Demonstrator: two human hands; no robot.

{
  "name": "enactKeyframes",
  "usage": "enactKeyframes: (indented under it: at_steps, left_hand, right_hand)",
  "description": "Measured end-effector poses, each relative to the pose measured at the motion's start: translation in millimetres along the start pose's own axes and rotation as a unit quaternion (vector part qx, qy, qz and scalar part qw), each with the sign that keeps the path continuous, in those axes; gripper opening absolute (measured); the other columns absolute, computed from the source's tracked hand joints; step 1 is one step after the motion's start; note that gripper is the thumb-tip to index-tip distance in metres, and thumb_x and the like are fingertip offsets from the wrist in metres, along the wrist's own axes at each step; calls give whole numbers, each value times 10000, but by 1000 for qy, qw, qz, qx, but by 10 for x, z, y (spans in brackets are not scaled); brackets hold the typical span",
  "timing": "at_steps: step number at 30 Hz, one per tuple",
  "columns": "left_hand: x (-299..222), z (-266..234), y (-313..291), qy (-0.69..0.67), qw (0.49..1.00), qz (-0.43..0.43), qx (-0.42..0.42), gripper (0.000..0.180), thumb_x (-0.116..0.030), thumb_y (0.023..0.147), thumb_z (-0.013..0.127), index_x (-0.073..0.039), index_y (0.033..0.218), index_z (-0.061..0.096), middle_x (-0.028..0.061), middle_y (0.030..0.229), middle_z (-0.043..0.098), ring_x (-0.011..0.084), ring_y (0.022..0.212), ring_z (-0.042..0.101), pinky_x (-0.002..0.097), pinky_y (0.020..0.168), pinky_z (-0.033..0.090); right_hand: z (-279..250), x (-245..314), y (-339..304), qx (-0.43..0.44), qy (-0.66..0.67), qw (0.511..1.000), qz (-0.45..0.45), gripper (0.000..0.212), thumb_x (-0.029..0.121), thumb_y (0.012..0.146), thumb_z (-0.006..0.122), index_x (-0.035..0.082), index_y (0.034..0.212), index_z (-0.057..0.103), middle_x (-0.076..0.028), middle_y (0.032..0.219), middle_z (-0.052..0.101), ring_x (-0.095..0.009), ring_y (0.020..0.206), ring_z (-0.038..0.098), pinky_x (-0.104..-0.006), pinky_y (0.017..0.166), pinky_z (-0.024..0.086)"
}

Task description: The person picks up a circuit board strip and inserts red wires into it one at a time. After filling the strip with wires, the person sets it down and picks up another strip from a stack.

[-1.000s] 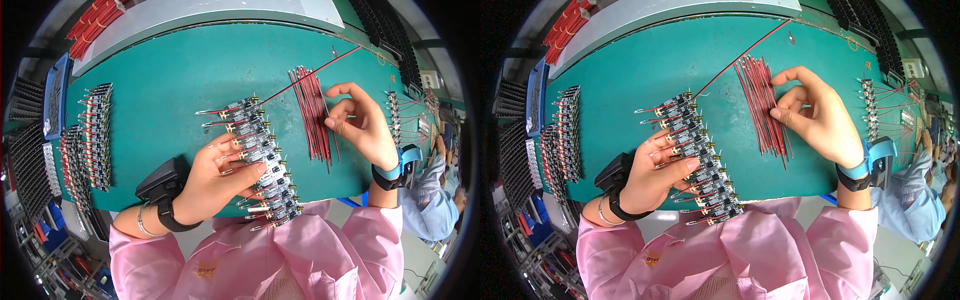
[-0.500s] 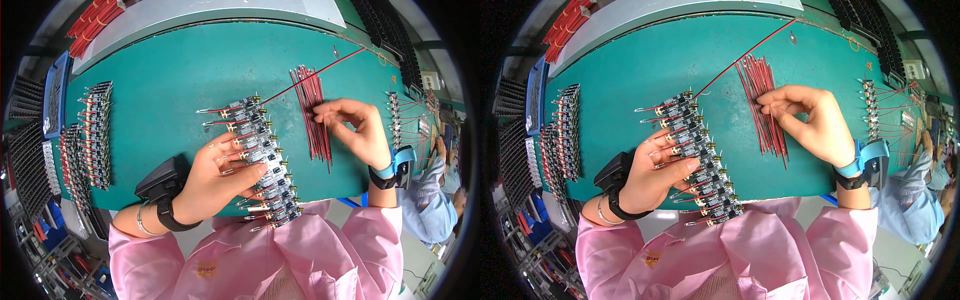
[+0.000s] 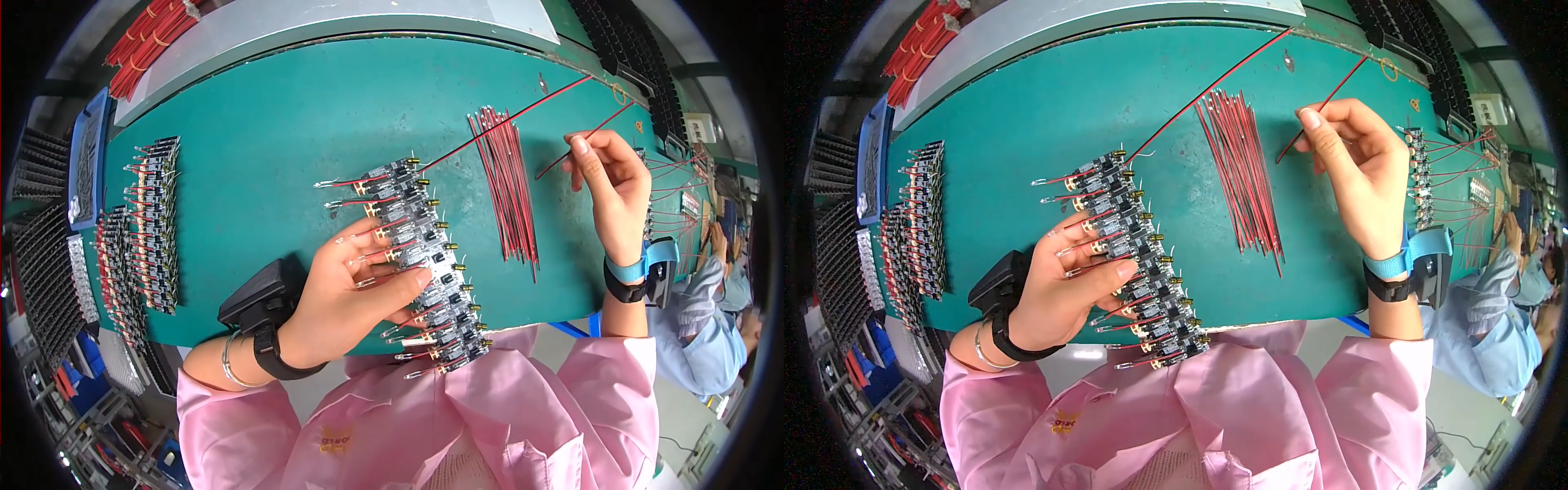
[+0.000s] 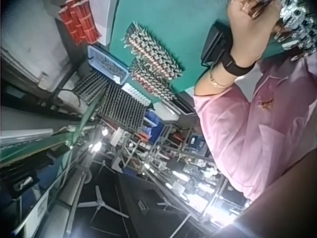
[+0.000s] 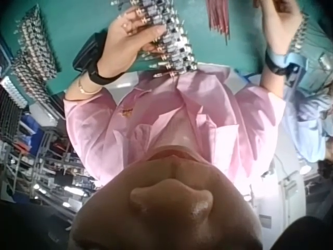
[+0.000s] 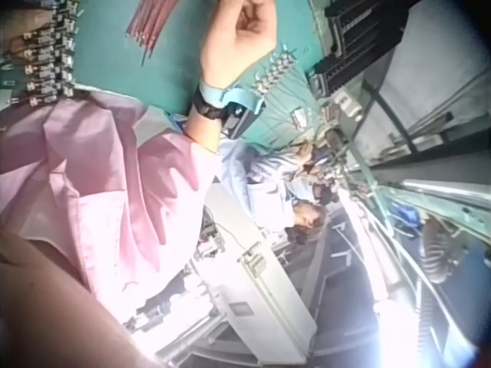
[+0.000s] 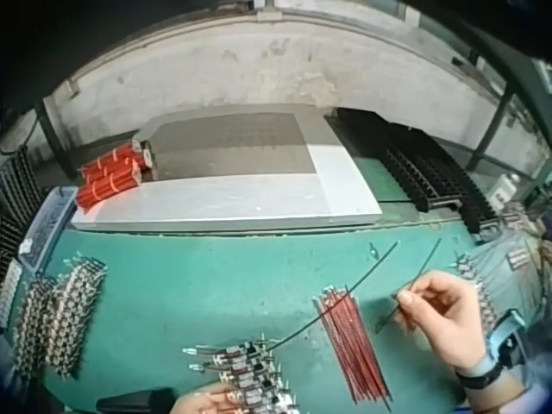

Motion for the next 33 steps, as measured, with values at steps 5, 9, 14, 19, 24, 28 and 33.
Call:
enactKeyframes:
  at_steps: [5,9,14,19,24,28,33]
  left_hand:
    - [19,-14,11,8,1000,-3,-2,312,4,763,560,-9,1051,443,62,964,551,131,836,557,265,586,539]
    - [16,-18,7,12,1000,-1,-4,310,5,762,561,-10,1049,446,59,962,552,128,834,558,262,582,538]
    - [13,0,13,12,1000,5,5,302,9,762,560,-13,1044,454,53,962,552,119,832,556,256,580,537]
    - [9,-7,-3,22,1000,14,2,295,11,765,556,-16,1042,459,49,963,552,112,827,554,252,579,537]
    - [12,28,-11,17,1000,5,8,303,10,761,563,-18,1044,458,44,958,553,106,820,552,248,575,535]
    - [17,37,-25,33,999,-10,9,315,7,756,572,-19,1048,457,41,958,553,101,811,556,234,564,525]
    - [7,37,-27,56,998,-3,12,337,-2,752,585,-26,1061,453,37,957,556,95,790,562,211,543,502]
  right_hand:
    - [-81,-107,-24,8,-99,994,35,95,86,794,576,-6,799,553,-33,768,584,-44,633,498,-171,525,367]
    - [-42,-185,-42,51,-163,982,80,98,89,784,592,-5,792,568,-2,714,570,-22,624,477,-159,533,353]
    - [39,-115,-42,75,-156,981,87,96,80,777,597,-6,818,584,5,698,577,-31,624,496,-158,554,365]
    - [433,254,-46,101,39,993,35,95,60,778,589,-14,839,585,-21,734,593,-56,670,532,-171,590,398]
    - [738,247,-131,129,147,979,59,97,22,778,578,-34,857,579,-62,792,604,-87,728,556,-199,650,436]
    - [815,207,-182,146,187,969,64,113,10,774,579,-48,871,576,-74,812,605,-90,749,559,-200,674,449]
    - [850,175,-205,141,168,975,44,129,26,763,602,-49,866,582,-60,777,601,-68,717,549,-181,634,446]
Point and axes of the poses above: each hand's wrist, its own y-axis towards the middle knuckle, its own z-axis out of the palm, x = y × z, the point moved 6 cm from there along y, towards the middle knuckle
